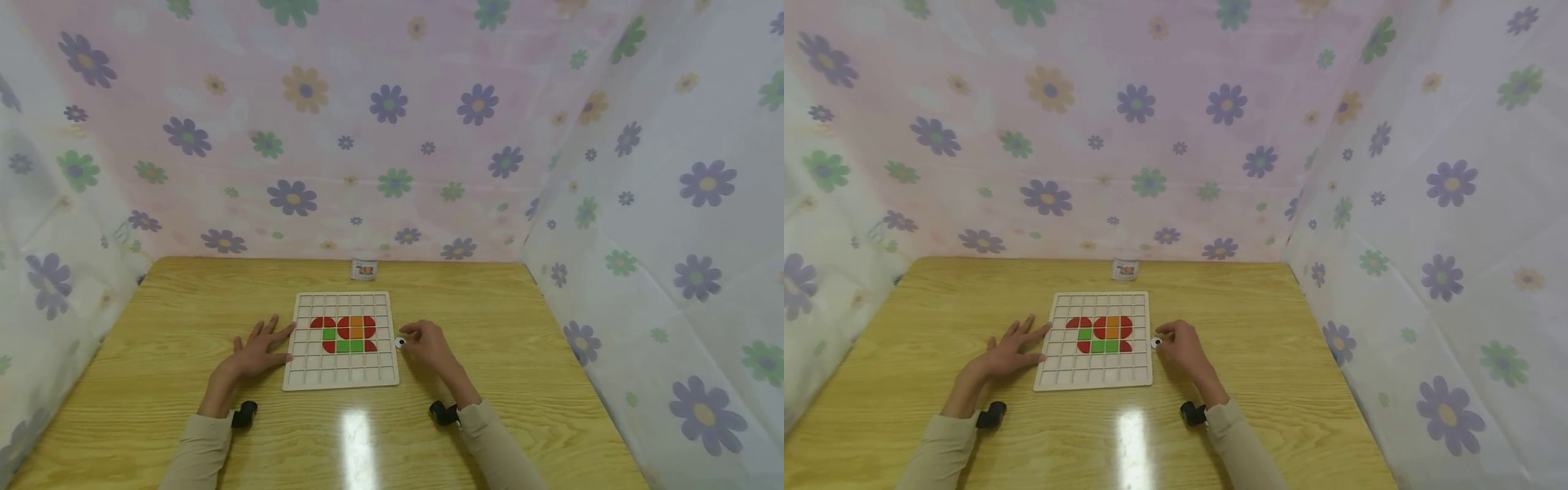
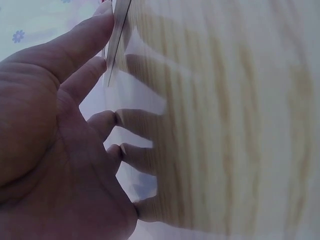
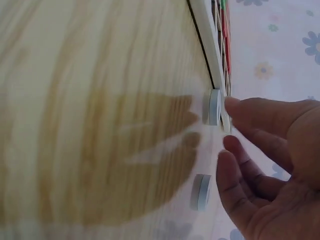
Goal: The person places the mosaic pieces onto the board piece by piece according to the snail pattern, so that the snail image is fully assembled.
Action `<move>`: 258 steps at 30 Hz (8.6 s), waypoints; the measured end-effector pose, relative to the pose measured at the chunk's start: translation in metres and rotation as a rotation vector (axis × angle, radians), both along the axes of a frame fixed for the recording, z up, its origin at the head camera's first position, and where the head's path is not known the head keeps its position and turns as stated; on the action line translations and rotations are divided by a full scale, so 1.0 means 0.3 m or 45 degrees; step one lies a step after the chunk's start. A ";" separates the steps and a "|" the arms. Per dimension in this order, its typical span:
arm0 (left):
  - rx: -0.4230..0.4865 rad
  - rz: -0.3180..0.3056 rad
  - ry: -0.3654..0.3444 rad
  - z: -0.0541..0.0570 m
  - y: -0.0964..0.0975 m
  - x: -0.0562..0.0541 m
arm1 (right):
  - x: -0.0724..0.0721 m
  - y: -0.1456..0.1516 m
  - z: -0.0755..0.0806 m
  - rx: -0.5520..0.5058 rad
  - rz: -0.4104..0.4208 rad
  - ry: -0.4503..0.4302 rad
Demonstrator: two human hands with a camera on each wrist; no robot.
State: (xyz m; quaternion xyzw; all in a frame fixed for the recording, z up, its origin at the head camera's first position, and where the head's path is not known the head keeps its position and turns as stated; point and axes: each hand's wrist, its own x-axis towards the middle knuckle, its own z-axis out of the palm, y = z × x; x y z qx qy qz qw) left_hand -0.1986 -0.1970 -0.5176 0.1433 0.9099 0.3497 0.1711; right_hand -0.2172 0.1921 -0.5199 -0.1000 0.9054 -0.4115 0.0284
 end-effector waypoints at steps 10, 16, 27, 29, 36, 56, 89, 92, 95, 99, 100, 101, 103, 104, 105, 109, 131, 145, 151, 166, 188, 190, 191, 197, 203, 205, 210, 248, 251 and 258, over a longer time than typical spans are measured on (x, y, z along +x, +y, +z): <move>0.008 0.005 0.008 -0.005 -0.003 -0.002 | 0.000 -0.002 -0.022 0.100 0.010 -0.033; 0.017 -0.001 0.017 -0.012 -0.002 -0.004 | -0.001 0.000 -0.023 0.096 -0.014 -0.041; 0.039 0.008 0.019 -0.007 -0.004 0.003 | 0.002 0.003 -0.031 0.080 -0.007 0.032; 0.030 0.014 0.014 -0.008 -0.003 0.002 | 0.004 0.005 -0.032 0.058 0.006 0.041; 0.021 0.011 0.011 0.001 0.000 0.005 | 0.003 0.011 -0.035 0.001 0.012 0.028; 0.033 0.012 -0.001 -0.010 0.001 -0.004 | 0.004 -0.013 0.010 -0.174 -0.006 0.029; 0.038 0.011 -0.004 -0.010 -0.005 -0.002 | -0.208 -0.361 -0.023 -0.269 0.196 -0.013; 0.032 0.013 0.001 -0.008 -0.007 -0.002 | -0.232 -0.391 -0.031 -0.270 0.202 -0.001; 0.019 0.015 0.005 -0.005 -0.009 -0.003 | -0.244 -0.422 -0.028 -0.275 0.203 -0.012; 0.011 0.017 0.004 -0.002 -0.008 -0.003 | -0.249 -0.460 -0.020 -0.260 0.199 -0.024; 0.013 0.019 0.002 -0.002 -0.007 -0.003 | -0.250 -0.468 -0.018 -0.258 0.197 -0.019; 0.021 0.020 -0.003 -0.002 -0.007 -0.003 | -0.250 -0.475 -0.018 -0.255 0.192 -0.023; 0.034 0.020 -0.009 -0.002 -0.007 -0.004 | -0.249 -0.485 -0.015 -0.242 0.181 -0.022; 0.039 0.020 -0.012 -0.003 -0.006 -0.004 | -0.247 -0.489 -0.012 -0.238 0.178 -0.025; 0.044 0.020 -0.014 -0.003 -0.006 -0.004 | -0.246 -0.492 -0.009 -0.232 0.175 -0.025; 0.050 0.019 -0.016 -0.006 -0.006 -0.006 | -0.252 -0.501 -0.005 -0.172 0.173 -0.021; 0.018 0.024 -0.013 -0.005 -0.001 -0.004 | -0.268 -0.545 -0.006 0.031 0.174 -0.052; 0.011 0.014 -0.008 -0.007 0.003 -0.005 | -0.260 -0.534 -0.017 0.008 0.177 -0.019; 0.002 0.020 -0.009 -0.008 0.000 -0.006 | -0.247 -0.520 -0.004 -0.032 0.220 0.048; -0.003 0.022 -0.009 0.003 0.004 -0.002 | -0.109 -0.270 0.018 -0.272 0.207 0.116; -0.019 0.022 -0.015 0.003 0.006 -0.008 | 0.015 0.155 0.002 0.176 -0.080 -0.047; -0.023 0.023 -0.013 0.000 0.004 -0.008 | 0.019 0.164 -0.001 0.188 -0.076 -0.059; -0.024 0.024 -0.013 -0.001 0.004 -0.009 | 0.020 0.168 -0.004 0.187 -0.079 -0.061; 0.000 0.022 -0.007 -0.008 0.001 -0.009 | 0.027 0.171 -0.021 0.130 -0.120 -0.073; -0.007 0.028 -0.006 -0.001 0.002 -0.006 | 0.036 0.165 -0.024 0.096 -0.124 -0.068; -0.010 0.031 -0.002 0.000 0.003 -0.006 | 0.037 0.164 -0.022 0.102 -0.125 -0.063; -0.015 0.033 0.004 -0.001 0.006 -0.010 | 0.038 0.161 -0.016 0.118 -0.122 -0.053; 0.015 0.023 -0.009 0.007 0.003 -0.008 | 0.035 0.062 -0.029 -0.192 -0.037 -0.046; 0.026 0.020 -0.015 0.008 0.005 -0.006 | 0.025 0.040 -0.034 -0.223 -0.020 -0.013; 0.015 0.022 -0.022 0.008 0.004 -0.007 | -0.010 -0.027 -0.026 -0.258 0.074 0.002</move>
